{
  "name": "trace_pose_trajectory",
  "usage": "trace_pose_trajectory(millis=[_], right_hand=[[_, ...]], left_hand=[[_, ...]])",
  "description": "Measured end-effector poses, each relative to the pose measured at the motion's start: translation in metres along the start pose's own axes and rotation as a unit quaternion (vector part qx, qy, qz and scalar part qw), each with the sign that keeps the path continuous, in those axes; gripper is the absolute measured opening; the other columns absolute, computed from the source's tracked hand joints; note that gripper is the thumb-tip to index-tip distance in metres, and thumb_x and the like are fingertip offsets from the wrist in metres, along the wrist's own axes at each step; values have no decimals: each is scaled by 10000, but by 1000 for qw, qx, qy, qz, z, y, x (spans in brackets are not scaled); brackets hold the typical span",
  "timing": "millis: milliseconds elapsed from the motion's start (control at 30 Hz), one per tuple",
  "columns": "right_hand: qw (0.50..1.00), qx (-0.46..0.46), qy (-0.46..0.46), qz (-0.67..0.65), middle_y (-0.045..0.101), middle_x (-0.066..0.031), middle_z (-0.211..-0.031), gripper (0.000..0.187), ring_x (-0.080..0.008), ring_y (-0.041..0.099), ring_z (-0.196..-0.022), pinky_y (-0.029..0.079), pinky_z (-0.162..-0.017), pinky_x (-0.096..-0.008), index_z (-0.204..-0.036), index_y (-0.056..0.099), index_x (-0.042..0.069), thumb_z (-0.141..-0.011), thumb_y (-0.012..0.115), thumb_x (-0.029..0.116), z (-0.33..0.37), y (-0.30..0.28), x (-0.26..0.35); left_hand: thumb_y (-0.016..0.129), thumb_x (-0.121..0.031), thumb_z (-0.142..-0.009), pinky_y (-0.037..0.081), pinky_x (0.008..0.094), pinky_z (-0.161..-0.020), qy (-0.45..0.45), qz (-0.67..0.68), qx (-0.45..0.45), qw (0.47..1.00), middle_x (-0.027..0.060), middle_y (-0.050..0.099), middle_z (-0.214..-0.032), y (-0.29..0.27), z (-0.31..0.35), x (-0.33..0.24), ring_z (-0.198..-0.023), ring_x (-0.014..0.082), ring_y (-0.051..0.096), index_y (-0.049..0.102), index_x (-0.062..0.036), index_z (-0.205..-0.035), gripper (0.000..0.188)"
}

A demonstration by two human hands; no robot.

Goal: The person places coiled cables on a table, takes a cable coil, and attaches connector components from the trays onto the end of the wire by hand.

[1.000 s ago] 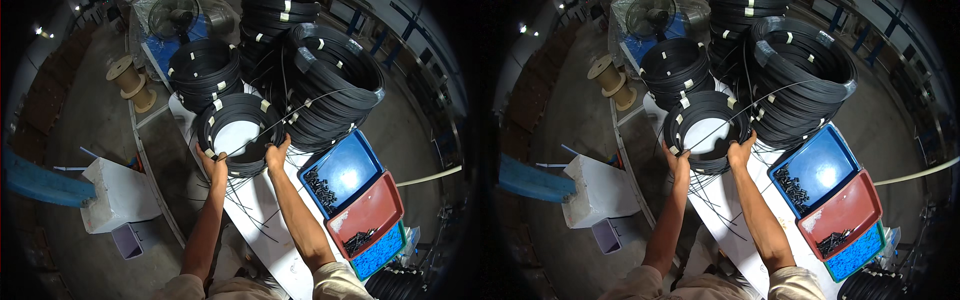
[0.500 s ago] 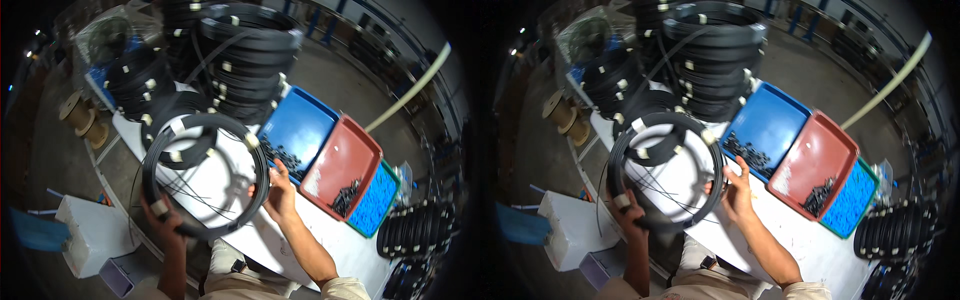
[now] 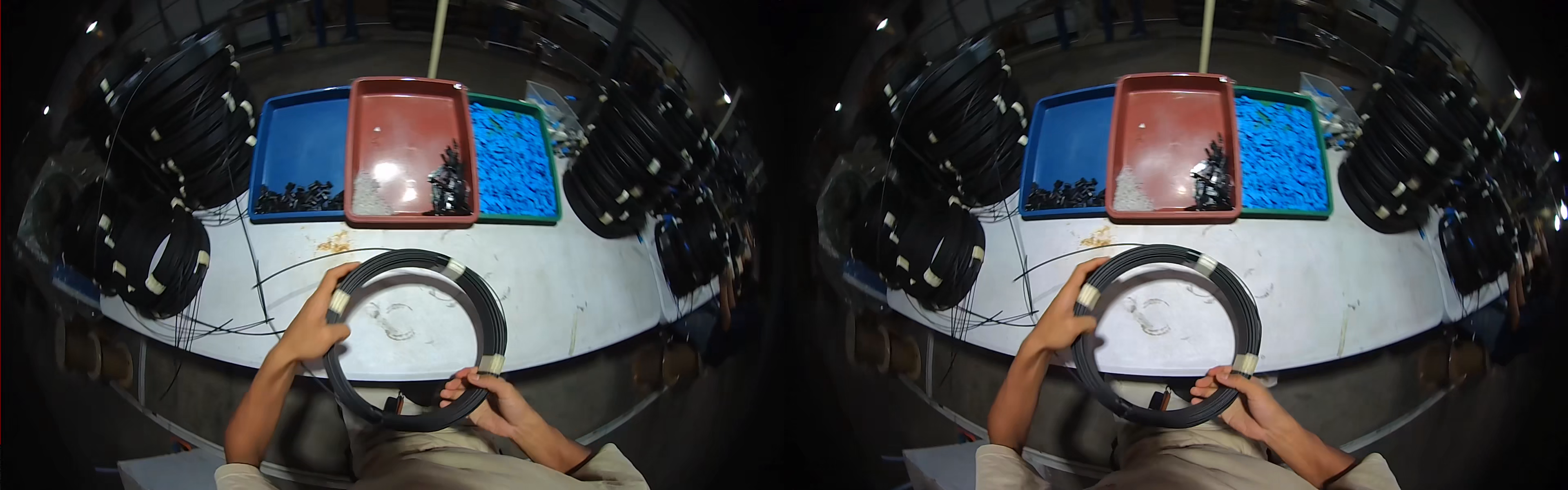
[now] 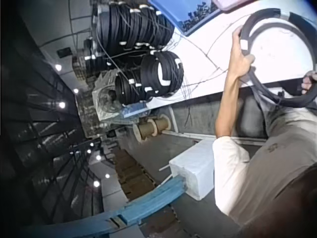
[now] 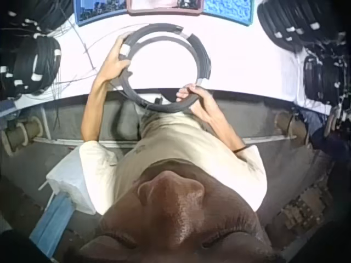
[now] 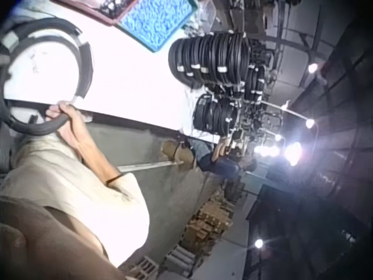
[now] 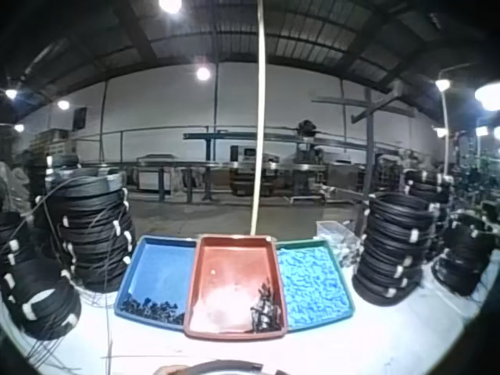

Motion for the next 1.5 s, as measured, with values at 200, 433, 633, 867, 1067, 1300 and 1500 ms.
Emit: trace_pose_trajectory(millis=[200, 433, 633, 867, 1067, 1300, 1500], right_hand=[[998, -63, -14, -26, 646, -192, -1218, 224, -304, 610, -1209, 485, -1065, -437, -1172, 599, 16, -1002, 603, 163, 30, -28, -28], [999, -26, 18, 7, 575, -156, -1336, 365, -255, 521, -1303, 385, -1127, -398, -1283, 503, 55, -1003, 615, 260, 13, -59, -41], [931, -29, 128, 341, 580, -142, -1375, 605, -259, 501, -1304, 374, -1093, -368, -1481, 437, 47, -1055, 442, 476, 20, -49, -18], [696, 284, 137, 645, 686, -143, -1200, 314, -213, 707, -990, 571, -844, -313, -1291, 591, -16, -1045, 496, 154, 47, 11, 78], [631, -160, -305, 695, 682, -111, -707, 195, -181, 638, -630, 493, -620, -326, -915, 674, -30, -962, 604, 146, -32, 35, 223], [509, -138, -300, 795, 713, -233, -872, 192, -417, 692, -872, 519, -784, -468, -942, 678, -17, -905, 649, 169, -140, 92, 199], [586, -139, -287, 745, 705, -186, -818, 169, -345, 694, -793, 511, -742, -417, -936, 635, 12, -940, 635, 181, -165, 75, 194]], left_hand=[[539, 109, -637, 344, 314, -1113, -17, -46, 164, 985, 181, 531, -1375, 52, -64, 7, -1315, 289, 499, 379, -56, -1471, 865], [497, 172, -606, 338, 319, -1129, -53, -39, 142, 988, 172, 569, -1354, 78, -99, 36, -1345, 266, 493, 439, -25, -1394, 814], [605, 104, -711, 461, 377, -1013, 0, -75, -2, 997, 186, 679, -1158, 65, -96, 24, -1137, 343, 638, 593, 4, -1201, 500], [752, -92, -815, 501, 342, -721, 31, -291, -405, 866, 151, 697, -890, -28, 10, -24, -773, 245, 652, 686, -1, -965, 187], [745, -170, -865, 487, 306, -563, -215, -209, -444, 845, 93, 669, -624, -33, 54, 41, -557, 160, 632, 652, -4, -878, 190], [786, -133, -819, 506, 271, -595, -160, -190, -509, 824, 111, 705, -671, -40, 39, 47, -565, 130, 642, 634, 26, -894, 232], [737, 2, -789, 500, 235, -568, -101, -108, -600, 786, 86, 690, -694, -53, 66, 39, -601, 90, 619, 659, 92, -904, 165]])
Point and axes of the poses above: each hand's wrist, its own z-axis away from the middle knuckle, its own y-axis out of the palm, x = y × z, the point moved 8 cm from there along -z, towards the middle knuckle
